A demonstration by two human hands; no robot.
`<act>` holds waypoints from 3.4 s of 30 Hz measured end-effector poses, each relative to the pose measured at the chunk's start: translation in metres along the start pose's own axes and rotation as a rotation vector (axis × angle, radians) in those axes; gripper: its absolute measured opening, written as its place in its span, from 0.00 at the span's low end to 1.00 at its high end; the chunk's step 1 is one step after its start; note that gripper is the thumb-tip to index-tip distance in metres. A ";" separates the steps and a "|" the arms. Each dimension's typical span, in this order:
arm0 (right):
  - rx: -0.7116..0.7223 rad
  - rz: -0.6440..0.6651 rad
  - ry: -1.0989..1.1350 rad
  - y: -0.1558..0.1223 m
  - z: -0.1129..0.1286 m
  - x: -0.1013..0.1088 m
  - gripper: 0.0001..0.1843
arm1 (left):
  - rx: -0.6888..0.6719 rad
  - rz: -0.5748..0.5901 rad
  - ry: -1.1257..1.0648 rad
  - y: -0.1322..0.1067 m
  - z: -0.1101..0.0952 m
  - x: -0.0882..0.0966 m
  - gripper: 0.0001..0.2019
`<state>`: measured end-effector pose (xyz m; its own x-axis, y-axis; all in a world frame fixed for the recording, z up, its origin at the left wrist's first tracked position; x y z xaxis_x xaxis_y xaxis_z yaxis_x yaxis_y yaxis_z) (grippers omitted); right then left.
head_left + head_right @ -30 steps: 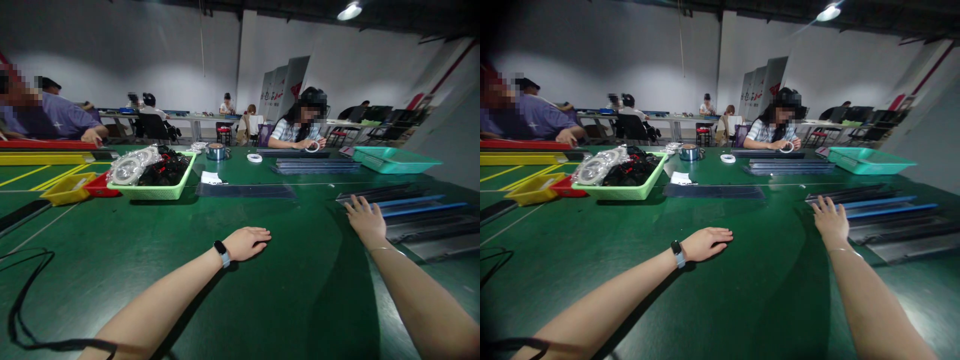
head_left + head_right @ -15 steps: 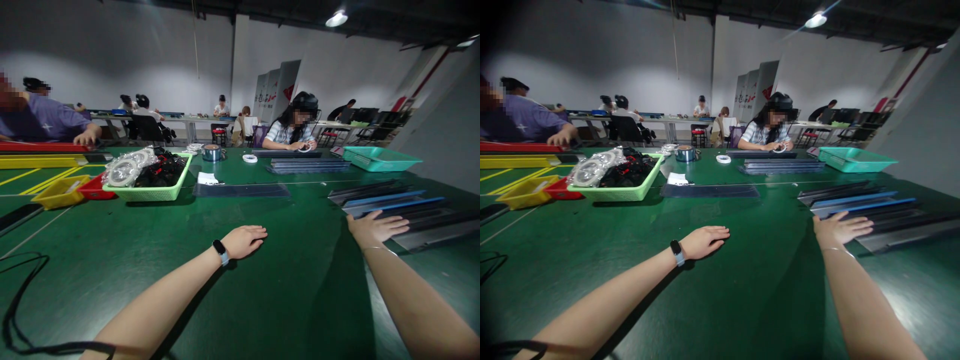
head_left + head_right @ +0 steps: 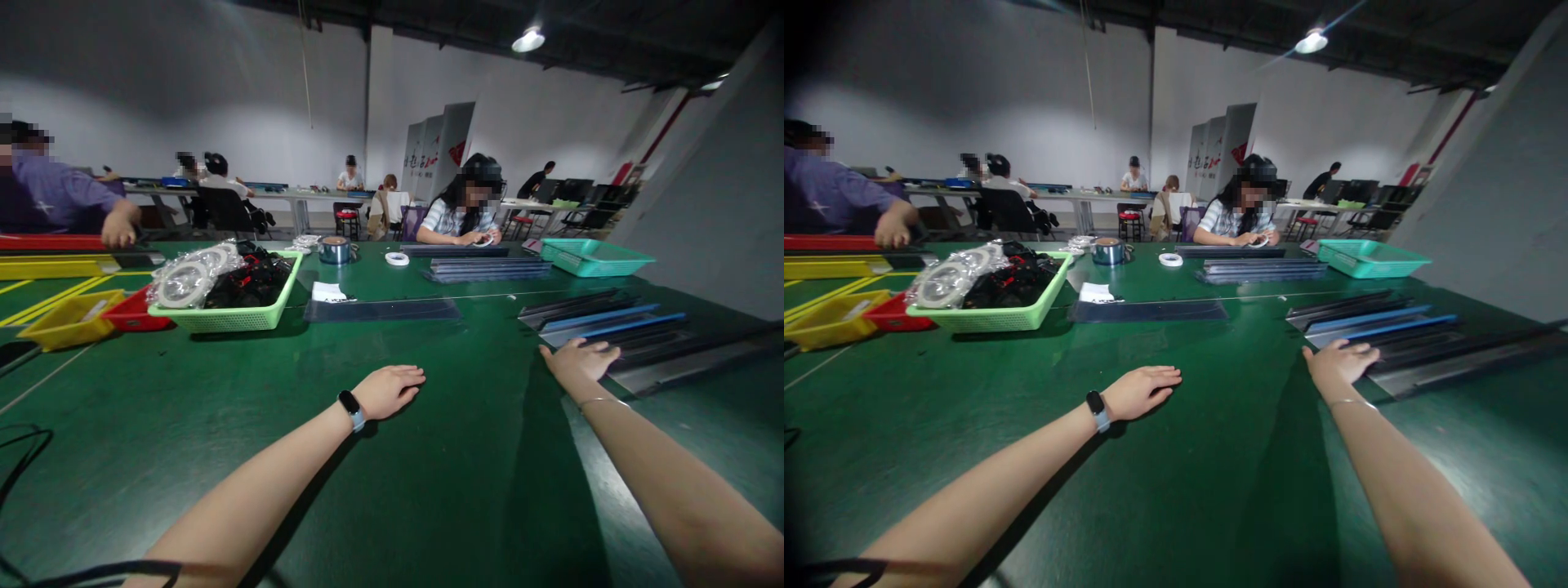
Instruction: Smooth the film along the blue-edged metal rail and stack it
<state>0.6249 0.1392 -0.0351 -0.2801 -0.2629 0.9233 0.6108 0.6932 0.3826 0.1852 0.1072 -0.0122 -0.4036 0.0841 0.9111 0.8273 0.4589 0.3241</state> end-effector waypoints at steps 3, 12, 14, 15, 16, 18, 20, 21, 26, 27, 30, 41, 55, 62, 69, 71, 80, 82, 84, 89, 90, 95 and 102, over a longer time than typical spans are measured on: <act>-0.092 -0.010 -0.133 -0.014 0.004 0.014 0.45 | 0.001 0.002 0.006 -0.001 -0.001 -0.001 0.18; 0.083 0.073 -0.071 -0.049 0.039 0.048 0.40 | 0.006 0.001 0.016 -0.003 -0.001 -0.001 0.18; 0.157 0.052 -0.022 -0.052 0.045 0.057 0.38 | 0.007 0.000 0.018 -0.003 -0.001 -0.002 0.18; 0.213 0.019 0.007 -0.053 0.047 0.062 0.38 | 0.008 0.000 0.019 -0.003 -0.001 -0.002 0.18; 0.282 -0.022 0.040 -0.053 0.049 0.068 0.37 | 0.008 0.000 0.020 -0.004 -0.001 -0.002 0.18; 0.439 -0.084 0.112 -0.052 0.051 0.076 0.33 | 0.008 0.000 0.023 -0.004 0.000 -0.002 0.18; 0.612 -0.080 0.201 -0.053 0.048 0.076 0.28 | 0.007 -0.001 0.025 -0.005 0.000 -0.003 0.18; 0.691 -0.061 0.242 -0.053 0.046 0.074 0.27 | 0.007 -0.003 0.026 -0.005 0.000 -0.003 0.18; 0.807 0.094 0.405 -0.061 0.031 0.054 0.25 | 0.008 -0.011 0.028 -0.006 0.000 -0.002 0.19; 0.796 0.107 0.438 -0.063 0.030 0.052 0.25 | 0.007 -0.011 0.029 -0.005 0.000 -0.003 0.18; 0.817 0.123 0.508 -0.076 0.037 0.056 0.26 | 0.004 -0.009 0.032 -0.005 -0.001 -0.003 0.18; 1.102 0.279 0.583 -0.153 0.111 0.108 0.24 | 0.007 -0.043 0.066 -0.005 -0.003 0.002 0.17; 1.390 0.301 0.696 -0.247 0.186 0.173 0.33 | 0.335 -0.054 0.238 -0.021 0.079 0.026 0.26; 1.386 0.234 0.714 -0.281 0.218 0.189 0.36 | 0.439 0.057 0.264 -0.036 0.121 0.043 0.33; 1.379 0.189 0.747 -0.309 0.249 0.206 0.36 | 0.425 0.195 0.187 -0.046 0.136 0.045 0.29; 1.380 0.176 0.756 -0.316 0.257 0.209 0.36 | 0.419 0.203 0.178 -0.047 0.136 0.046 0.27; 1.366 0.145 0.782 -0.339 0.285 0.216 0.35 | 0.405 0.221 0.189 -0.044 0.136 0.045 0.20; 1.361 0.144 0.784 -0.343 0.291 0.218 0.35 | 0.406 0.223 0.190 -0.044 0.138 0.044 0.22; 1.360 0.143 0.787 -0.348 0.296 0.220 0.35 | 0.409 0.228 0.188 -0.045 0.139 0.043 0.24; 1.351 0.137 0.791 -0.358 0.307 0.221 0.36 | 0.414 0.233 0.195 -0.046 0.140 0.043 0.27; 1.346 0.133 0.793 -0.360 0.309 0.221 0.36 | 0.414 0.234 0.199 -0.046 0.140 0.043 0.27; 1.316 0.119 0.804 -0.366 0.319 0.220 0.36 | 0.411 0.240 0.222 -0.045 0.138 0.043 0.26; 1.303 0.108 0.815 -0.371 0.326 0.221 0.36 | 0.358 0.250 0.269 -0.040 0.126 0.046 0.21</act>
<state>0.0950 0.0430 0.0163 0.4539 -0.1574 0.8770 -0.5708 0.7045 0.4218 0.0842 0.2039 -0.0152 -0.0565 0.0210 0.9982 0.6812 0.7318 0.0231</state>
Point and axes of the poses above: each hand's wrist, its own y-axis towards the middle knuckle, its own x-axis out of the back of the hand, z = x × y, the point moved 9 cm from there along y, towards the middle knuckle, and after that the axes turned 5 degrees about y, right-handed, at the moved point
